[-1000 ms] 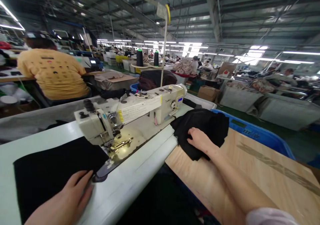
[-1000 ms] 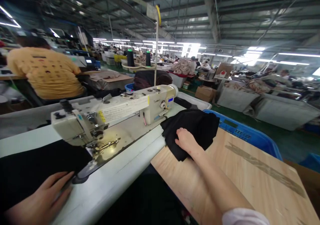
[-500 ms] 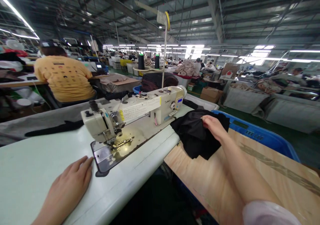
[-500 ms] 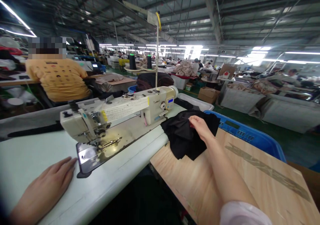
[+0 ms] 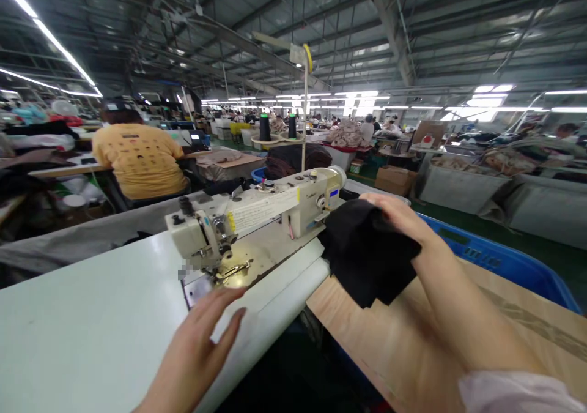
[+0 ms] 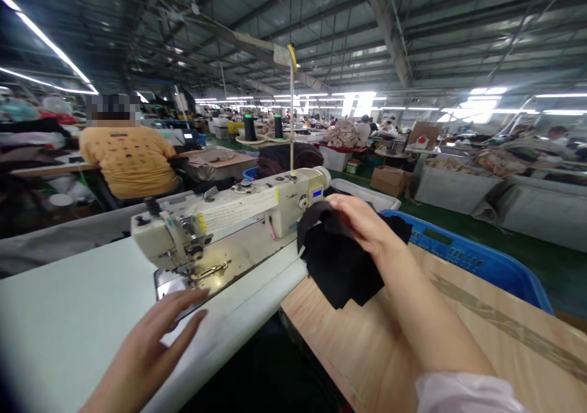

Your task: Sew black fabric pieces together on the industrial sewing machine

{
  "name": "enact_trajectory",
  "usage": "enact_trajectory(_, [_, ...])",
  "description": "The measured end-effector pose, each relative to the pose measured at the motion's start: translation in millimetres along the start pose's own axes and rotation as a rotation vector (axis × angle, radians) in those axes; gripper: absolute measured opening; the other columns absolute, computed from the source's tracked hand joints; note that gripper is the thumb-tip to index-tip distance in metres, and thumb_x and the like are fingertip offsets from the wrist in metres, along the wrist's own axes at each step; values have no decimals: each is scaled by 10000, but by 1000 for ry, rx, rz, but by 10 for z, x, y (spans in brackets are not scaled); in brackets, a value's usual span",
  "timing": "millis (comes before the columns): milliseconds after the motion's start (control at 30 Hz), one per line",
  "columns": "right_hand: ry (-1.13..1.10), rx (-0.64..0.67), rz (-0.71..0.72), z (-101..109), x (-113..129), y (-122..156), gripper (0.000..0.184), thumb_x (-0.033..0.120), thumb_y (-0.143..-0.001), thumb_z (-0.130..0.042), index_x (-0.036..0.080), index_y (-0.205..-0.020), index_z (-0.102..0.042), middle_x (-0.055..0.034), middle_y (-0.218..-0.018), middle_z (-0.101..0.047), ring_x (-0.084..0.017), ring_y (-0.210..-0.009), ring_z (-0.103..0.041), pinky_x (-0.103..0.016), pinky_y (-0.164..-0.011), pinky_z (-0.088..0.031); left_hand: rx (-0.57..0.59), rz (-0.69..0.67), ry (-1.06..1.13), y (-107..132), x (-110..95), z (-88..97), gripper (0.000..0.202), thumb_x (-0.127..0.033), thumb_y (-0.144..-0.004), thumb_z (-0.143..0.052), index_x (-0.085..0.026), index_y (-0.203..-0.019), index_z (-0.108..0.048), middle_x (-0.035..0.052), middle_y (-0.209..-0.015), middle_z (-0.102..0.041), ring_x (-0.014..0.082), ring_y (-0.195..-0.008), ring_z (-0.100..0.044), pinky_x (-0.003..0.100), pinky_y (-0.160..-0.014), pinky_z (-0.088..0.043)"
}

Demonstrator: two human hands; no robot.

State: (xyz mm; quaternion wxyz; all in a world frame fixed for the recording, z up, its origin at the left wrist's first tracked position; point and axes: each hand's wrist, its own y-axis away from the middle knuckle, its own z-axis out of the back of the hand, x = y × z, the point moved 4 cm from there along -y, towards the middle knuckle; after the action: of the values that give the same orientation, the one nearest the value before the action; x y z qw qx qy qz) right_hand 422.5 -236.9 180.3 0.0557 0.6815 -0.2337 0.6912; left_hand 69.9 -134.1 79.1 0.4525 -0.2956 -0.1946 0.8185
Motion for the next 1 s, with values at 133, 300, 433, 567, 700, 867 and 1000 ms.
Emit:
enact_trajectory(133, [-222, 291, -260, -953, -160, 301, 255, 381, -679, -802, 170, -714, -663, 16, -678, -611, -115, -630, -553, -213, -609, -477, -94, -93, 103, -285, -753, 1, 799, -325, -864, -637, -214, -1538, -222, 161, -1502, -445, 303, -1370, -448, 449, -1080, -450])
enact_trajectory(300, [-369, 321, -266, -1464, -290, 573, 377, 533, -787, -733, 166, -856, -683, -63, -898, -707, -161, -789, -648, -252, -709, -520, -227, -83, 301, -565, -802, 130, 273, -130, -933, -446, -207, -1159, -579, 80, -1054, -632, 190, -1018, -611, 309, -874, -514])
enact_trajectory(433, [-252, 331, 23, -1507, -255, 732, 763, 678, -751, -694, 294, -1383, -505, -110, -1424, -543, -296, -1259, -546, -413, -926, -519, -246, 109, 214, -618, -565, 326, 140, -220, -917, -540, -197, -784, -577, 29, -809, -574, 179, -791, -577, 288, -707, -480])
enact_trajectory(567, [158, 87, 164, -1493, -224, 749, 687, 416, -714, -818, 294, -1333, -546, -77, -1315, -633, -274, -1203, -593, -403, -974, -497, -178, 141, 178, -525, -551, 522, 108, -219, -878, -565, -208, -781, -611, 22, -802, -608, 180, -789, -600, 274, -693, -469])
enact_trajectory(700, [238, -70, 251, -1432, -181, 397, 275, 443, -788, -699, 209, -932, -681, -41, -872, -729, -235, -835, -682, -354, -756, -546, -127, 253, 156, -492, -324, 820, 125, -318, -836, -615, -228, -843, -702, 14, -816, -710, 208, -795, -650, 300, -721, -472])
enact_trajectory(867, [368, 12, 339, -1453, -103, -234, 249, 440, -783, -698, 191, -776, -677, 26, -616, -629, -186, -621, -608, -302, -595, -491, -45, 400, 104, -810, 103, 1230, 263, -352, -805, -583, -181, -607, -610, -26, -578, -599, 159, -586, -564, 253, -572, -422])
enact_trajectory(1000, [312, -73, 583, -1494, 302, -278, 189, 386, -843, -681, 207, -895, -716, 16, -747, -686, -189, -728, -639, -329, -693, -516, -272, 335, 283, -969, -91, 1661, 194, -311, -829, -575, -155, -724, -623, -49, -589, -543, 86, -464, -494, 202, -478, -433])
